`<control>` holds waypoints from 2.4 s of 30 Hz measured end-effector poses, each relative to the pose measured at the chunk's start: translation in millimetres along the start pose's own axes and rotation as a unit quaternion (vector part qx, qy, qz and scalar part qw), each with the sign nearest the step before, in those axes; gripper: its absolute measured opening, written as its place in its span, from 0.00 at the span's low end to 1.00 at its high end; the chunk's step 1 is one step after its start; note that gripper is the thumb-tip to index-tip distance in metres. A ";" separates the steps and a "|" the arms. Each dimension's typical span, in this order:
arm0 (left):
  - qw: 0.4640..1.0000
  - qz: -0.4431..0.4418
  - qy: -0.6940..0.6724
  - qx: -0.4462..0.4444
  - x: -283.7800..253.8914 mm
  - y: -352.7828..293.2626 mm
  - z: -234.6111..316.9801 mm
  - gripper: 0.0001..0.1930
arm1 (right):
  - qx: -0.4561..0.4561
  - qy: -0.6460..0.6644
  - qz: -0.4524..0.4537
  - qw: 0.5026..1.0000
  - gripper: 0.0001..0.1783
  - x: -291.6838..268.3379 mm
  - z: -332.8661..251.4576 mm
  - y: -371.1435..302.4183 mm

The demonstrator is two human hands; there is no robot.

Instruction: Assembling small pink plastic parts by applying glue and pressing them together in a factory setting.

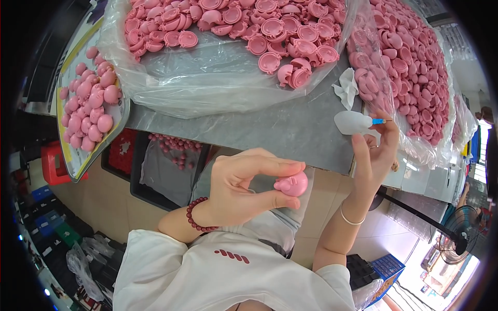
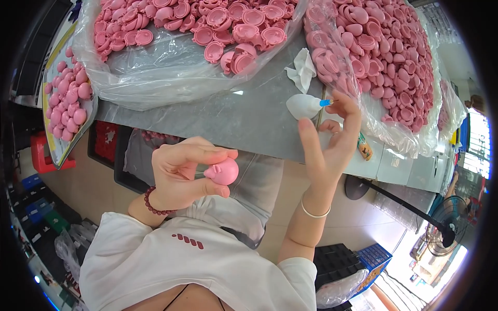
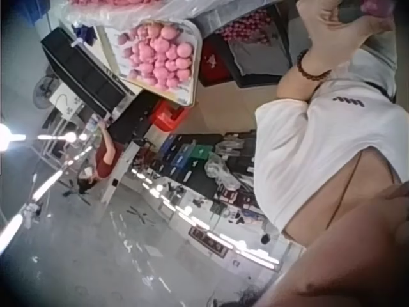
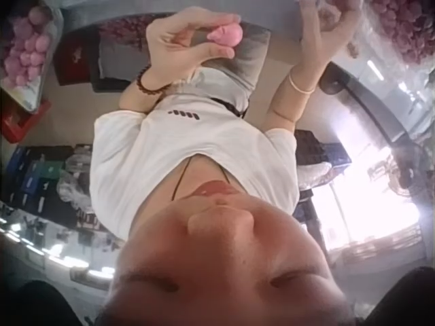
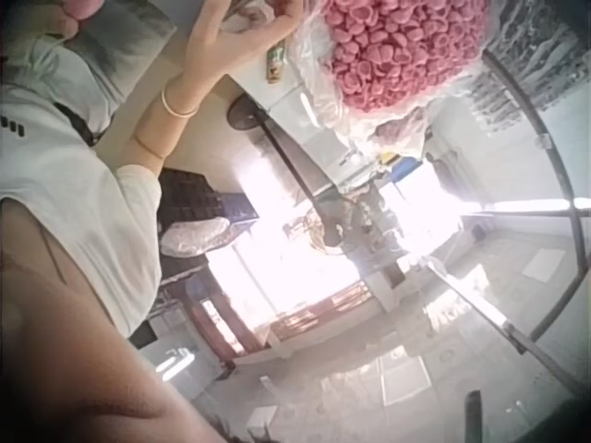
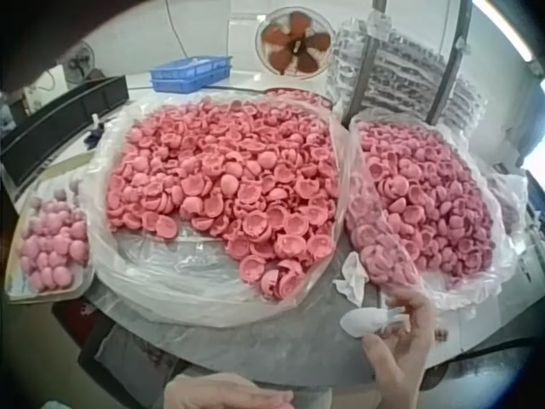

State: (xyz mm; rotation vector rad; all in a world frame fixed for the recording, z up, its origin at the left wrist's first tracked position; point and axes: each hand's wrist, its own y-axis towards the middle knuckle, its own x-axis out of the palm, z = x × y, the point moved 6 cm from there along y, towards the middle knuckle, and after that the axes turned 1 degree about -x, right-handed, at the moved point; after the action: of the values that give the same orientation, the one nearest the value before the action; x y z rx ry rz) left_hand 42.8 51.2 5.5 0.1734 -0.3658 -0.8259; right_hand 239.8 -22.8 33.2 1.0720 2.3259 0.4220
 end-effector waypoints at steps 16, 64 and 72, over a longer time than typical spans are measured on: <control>0.873 -0.054 -0.428 -0.229 11.9 0.0 -15.0 0.31 | 0.116 0.111 -0.012 0.987 0.12 0.1 11.3 -4.3; 0.840 -0.114 0.441 0.294 0.8 23.7 73.2 0.12 | 0.107 0.334 -0.051 0.935 0.25 11.1 -39.8 -40.0; 0.997 -0.014 0.003 0.076 8.7 3.7 24.1 0.20 | 0.078 0.481 -0.073 0.870 0.21 37.5 -51.2 -78.6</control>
State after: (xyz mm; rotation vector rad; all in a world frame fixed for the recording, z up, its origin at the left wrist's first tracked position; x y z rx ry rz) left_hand 41.5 47.0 31.0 0.3223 -0.4212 -0.8255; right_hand 142.1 -46.6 23.6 0.8280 3.3350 0.8717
